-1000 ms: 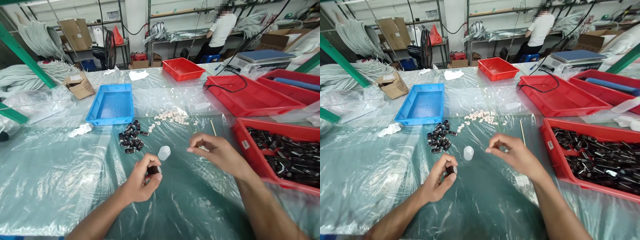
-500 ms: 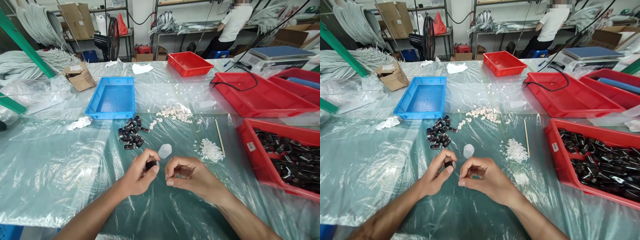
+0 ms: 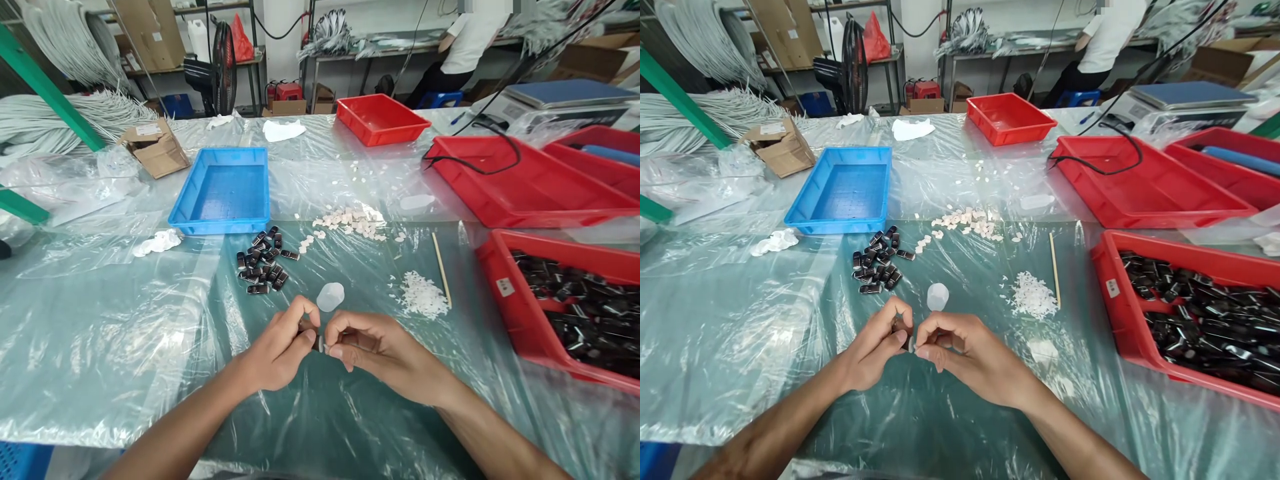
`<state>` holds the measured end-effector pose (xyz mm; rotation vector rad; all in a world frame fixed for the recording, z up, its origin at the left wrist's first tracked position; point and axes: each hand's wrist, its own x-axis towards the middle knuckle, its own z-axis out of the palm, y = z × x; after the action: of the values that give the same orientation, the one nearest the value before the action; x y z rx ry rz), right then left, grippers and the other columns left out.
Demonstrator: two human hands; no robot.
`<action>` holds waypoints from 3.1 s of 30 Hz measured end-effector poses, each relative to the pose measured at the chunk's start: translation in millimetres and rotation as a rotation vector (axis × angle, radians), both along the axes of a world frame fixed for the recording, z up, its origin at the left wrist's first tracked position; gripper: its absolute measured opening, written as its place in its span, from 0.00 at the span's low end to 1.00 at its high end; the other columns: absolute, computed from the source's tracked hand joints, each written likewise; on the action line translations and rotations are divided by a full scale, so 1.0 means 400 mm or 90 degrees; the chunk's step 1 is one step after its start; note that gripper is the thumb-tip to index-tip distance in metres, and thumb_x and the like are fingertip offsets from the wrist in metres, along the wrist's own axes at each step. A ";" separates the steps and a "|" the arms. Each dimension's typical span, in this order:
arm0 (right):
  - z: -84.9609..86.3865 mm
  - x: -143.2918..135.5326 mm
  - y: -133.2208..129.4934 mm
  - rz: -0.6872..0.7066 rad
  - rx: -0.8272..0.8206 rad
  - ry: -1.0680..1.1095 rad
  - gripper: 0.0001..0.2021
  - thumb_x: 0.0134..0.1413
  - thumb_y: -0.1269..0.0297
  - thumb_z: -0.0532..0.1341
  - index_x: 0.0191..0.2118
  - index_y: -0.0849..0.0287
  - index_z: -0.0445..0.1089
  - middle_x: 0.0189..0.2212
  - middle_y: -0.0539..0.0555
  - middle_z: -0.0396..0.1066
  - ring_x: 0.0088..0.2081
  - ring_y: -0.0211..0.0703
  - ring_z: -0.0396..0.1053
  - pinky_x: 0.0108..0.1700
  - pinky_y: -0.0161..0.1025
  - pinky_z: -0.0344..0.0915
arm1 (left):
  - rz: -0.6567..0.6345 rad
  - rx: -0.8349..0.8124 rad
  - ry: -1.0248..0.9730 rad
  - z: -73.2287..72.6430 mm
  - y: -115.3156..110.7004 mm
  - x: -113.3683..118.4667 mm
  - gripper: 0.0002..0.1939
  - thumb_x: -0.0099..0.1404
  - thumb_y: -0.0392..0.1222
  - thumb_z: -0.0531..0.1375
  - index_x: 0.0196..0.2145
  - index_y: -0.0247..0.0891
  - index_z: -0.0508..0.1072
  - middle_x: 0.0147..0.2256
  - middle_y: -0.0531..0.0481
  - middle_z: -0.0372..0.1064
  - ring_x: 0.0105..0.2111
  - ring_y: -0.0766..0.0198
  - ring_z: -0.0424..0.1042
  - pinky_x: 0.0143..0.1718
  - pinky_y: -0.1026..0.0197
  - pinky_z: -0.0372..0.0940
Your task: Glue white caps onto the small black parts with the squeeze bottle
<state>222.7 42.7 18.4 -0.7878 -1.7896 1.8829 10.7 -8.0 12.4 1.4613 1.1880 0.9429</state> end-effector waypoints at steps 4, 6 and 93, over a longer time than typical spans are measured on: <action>-0.013 -0.001 0.000 0.008 -0.006 0.006 0.12 0.66 0.53 0.66 0.36 0.56 0.74 0.30 0.48 0.69 0.29 0.35 0.64 0.33 0.35 0.65 | -0.011 0.034 0.007 -0.002 -0.003 0.001 0.05 0.71 0.41 0.55 0.36 0.45 0.69 0.21 0.56 0.60 0.20 0.62 0.57 0.24 0.59 0.60; -0.021 0.001 0.000 0.018 -0.012 0.003 0.12 0.66 0.53 0.66 0.37 0.56 0.74 0.31 0.49 0.69 0.29 0.35 0.65 0.34 0.35 0.65 | -0.018 0.034 -0.001 -0.004 -0.005 0.001 0.04 0.72 0.40 0.54 0.37 0.46 0.67 0.21 0.56 0.59 0.20 0.62 0.57 0.24 0.60 0.58; -0.010 0.529 0.244 -0.743 0.297 -0.609 0.14 0.68 0.56 0.66 0.51 0.59 0.74 0.48 0.55 0.76 0.46 0.45 0.76 0.48 0.46 0.77 | 0.255 0.080 0.532 -0.028 0.115 -0.114 0.25 0.77 0.51 0.49 0.66 0.37 0.59 0.74 0.28 0.43 0.73 0.37 0.53 0.70 0.35 0.58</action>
<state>434.5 140.5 14.4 -2.0963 -1.4372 0.2908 -35.0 38.0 1.3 1.8274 2.1165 0.6668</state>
